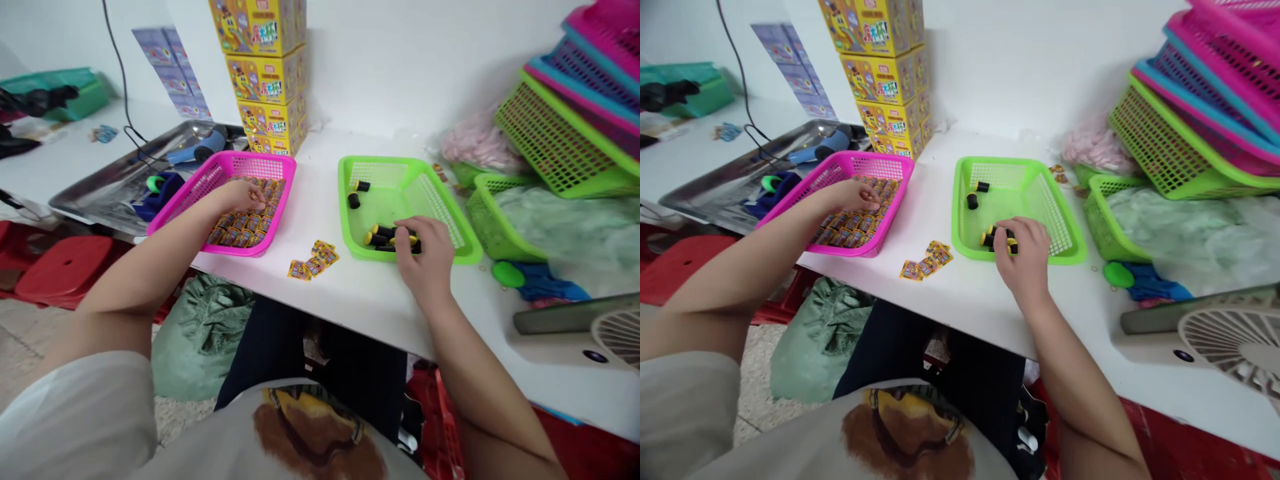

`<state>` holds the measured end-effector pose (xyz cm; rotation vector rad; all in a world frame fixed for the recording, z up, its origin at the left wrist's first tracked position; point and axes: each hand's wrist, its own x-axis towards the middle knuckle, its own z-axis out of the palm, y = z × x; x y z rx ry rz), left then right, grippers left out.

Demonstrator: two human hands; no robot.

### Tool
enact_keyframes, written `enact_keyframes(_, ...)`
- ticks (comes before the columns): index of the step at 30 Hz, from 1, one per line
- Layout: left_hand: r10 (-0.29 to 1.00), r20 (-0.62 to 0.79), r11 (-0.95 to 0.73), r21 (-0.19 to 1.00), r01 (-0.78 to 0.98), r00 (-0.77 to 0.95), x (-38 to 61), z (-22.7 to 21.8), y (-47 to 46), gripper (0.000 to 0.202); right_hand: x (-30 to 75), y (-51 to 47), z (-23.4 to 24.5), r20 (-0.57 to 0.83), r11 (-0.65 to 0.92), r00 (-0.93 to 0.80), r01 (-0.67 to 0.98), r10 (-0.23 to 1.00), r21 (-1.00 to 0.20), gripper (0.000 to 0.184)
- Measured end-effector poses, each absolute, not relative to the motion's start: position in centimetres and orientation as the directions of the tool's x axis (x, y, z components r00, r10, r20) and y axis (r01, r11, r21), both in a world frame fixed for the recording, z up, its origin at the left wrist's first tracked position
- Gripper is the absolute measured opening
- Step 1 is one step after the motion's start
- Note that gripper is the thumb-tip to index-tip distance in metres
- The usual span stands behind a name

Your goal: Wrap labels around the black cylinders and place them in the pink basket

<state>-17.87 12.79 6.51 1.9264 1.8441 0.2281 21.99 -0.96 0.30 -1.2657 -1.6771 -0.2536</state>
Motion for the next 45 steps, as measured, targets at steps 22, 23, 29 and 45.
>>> enact_keyframes(22, 0.912, -0.262, -0.190, 0.413, 0.891, 0.316, -4.4, 1.0, 1.3, 0.038, 14.0, 16.2, 4.3, -0.290, 0.179, -0.157, 0.983, 0.944, 0.050, 0.041)
enact_keyframes(23, 0.910, -0.262, -0.189, 0.426, 0.885, 0.321, -4.6, 0.6, 1.4, 0.041, 14.2, 15.8, 4.6, -0.296, 0.185, -0.163, 0.981, 0.941, 0.050, 0.037)
enact_keyframes(29, 0.901, -0.254, -0.212, 0.449, 0.868, 0.351, -5.1, 0.2, 1.5, 0.027, 17.4, 10.6, 7.1, -0.022, 0.199, -0.205, 0.969, 0.979, -0.147, 0.037)
enact_keyframes(45, 0.769, -0.192, -0.525, 0.354, 0.774, 0.609, -4.0, 0.7, 4.6, 0.007, 23.6, -0.1, 1.8, 0.607, 0.526, 0.175, 0.353, 0.775, -0.774, 0.026)
